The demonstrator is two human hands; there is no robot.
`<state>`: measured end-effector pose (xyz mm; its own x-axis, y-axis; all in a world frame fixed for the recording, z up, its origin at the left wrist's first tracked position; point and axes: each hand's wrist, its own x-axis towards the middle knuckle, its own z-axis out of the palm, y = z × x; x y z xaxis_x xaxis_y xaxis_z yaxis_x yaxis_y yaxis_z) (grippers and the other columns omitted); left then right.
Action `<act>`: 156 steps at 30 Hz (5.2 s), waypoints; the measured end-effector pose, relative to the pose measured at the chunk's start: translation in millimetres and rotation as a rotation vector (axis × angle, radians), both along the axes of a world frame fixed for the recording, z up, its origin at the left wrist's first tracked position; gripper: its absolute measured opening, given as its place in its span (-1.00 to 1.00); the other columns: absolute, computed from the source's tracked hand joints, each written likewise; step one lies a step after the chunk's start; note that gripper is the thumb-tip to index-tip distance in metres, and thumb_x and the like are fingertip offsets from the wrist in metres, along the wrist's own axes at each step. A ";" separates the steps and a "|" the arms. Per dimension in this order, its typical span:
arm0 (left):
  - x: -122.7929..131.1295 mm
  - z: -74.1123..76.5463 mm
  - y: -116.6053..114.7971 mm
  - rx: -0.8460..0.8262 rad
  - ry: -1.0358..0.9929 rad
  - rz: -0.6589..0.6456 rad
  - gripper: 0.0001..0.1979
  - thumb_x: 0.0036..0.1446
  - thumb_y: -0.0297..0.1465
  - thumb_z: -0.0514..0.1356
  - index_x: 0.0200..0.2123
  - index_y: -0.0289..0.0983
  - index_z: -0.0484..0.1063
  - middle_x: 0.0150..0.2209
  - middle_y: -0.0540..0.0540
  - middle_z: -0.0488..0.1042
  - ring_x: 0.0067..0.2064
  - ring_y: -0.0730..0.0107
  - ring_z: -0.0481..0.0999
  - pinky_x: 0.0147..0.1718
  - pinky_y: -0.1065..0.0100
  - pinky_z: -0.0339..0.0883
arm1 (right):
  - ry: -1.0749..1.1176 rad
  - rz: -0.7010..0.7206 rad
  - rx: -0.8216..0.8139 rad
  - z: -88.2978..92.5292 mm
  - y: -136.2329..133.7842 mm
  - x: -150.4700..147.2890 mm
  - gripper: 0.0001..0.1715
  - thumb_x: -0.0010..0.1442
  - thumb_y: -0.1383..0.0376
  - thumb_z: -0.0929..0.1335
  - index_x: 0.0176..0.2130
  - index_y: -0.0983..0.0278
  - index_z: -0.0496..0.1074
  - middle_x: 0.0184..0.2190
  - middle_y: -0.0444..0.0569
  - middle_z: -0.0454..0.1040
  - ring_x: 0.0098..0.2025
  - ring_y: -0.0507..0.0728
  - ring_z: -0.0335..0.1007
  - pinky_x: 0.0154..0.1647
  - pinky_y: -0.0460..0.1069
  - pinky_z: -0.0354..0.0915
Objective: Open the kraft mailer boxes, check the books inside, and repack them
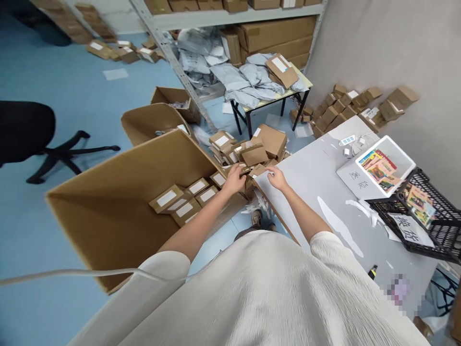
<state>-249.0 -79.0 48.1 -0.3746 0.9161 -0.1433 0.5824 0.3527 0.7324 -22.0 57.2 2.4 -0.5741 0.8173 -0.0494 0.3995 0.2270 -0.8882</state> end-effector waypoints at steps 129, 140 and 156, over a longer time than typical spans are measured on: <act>-341.6 -319.9 -384.1 -0.739 0.247 0.299 0.46 0.07 -0.13 0.56 0.74 -0.22 -0.34 0.74 -0.40 -0.39 0.73 -0.40 -0.44 0.63 -0.43 -0.39 | -0.690 1.322 0.464 -297.8 -266.8 -487.4 0.46 0.18 0.21 0.66 0.72 0.11 -0.11 0.73 0.39 -0.46 0.47 0.64 0.37 0.31 0.34 0.53; -313.2 -176.4 -382.4 -0.604 0.378 0.060 0.41 0.04 -0.16 0.57 0.74 -0.15 -0.20 0.74 -0.40 -0.30 0.72 -0.48 -0.41 0.58 -0.53 -0.49 | -0.632 1.094 0.404 -162.7 -269.1 -396.9 0.47 0.08 0.18 0.70 0.69 0.06 0.00 0.74 0.33 -0.44 0.40 0.57 0.48 0.29 0.31 0.54; -263.1 -1.6 -264.9 -0.157 0.590 -0.083 0.08 0.25 -0.21 0.44 0.69 -0.14 -0.02 0.72 -0.41 -0.20 0.59 -0.49 0.08 0.48 -0.39 0.11 | -0.361 0.412 0.481 -16.5 -221.7 -240.8 0.39 0.05 0.06 0.67 0.63 0.12 0.10 0.71 0.33 -0.33 0.48 0.64 0.36 0.38 0.44 0.46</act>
<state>-512.1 -343.9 46.6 -0.3604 0.9302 -0.0690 0.9036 0.3666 0.2217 -262.8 -164.6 -14.0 -0.8557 0.5172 0.0165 0.4466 0.7542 -0.4813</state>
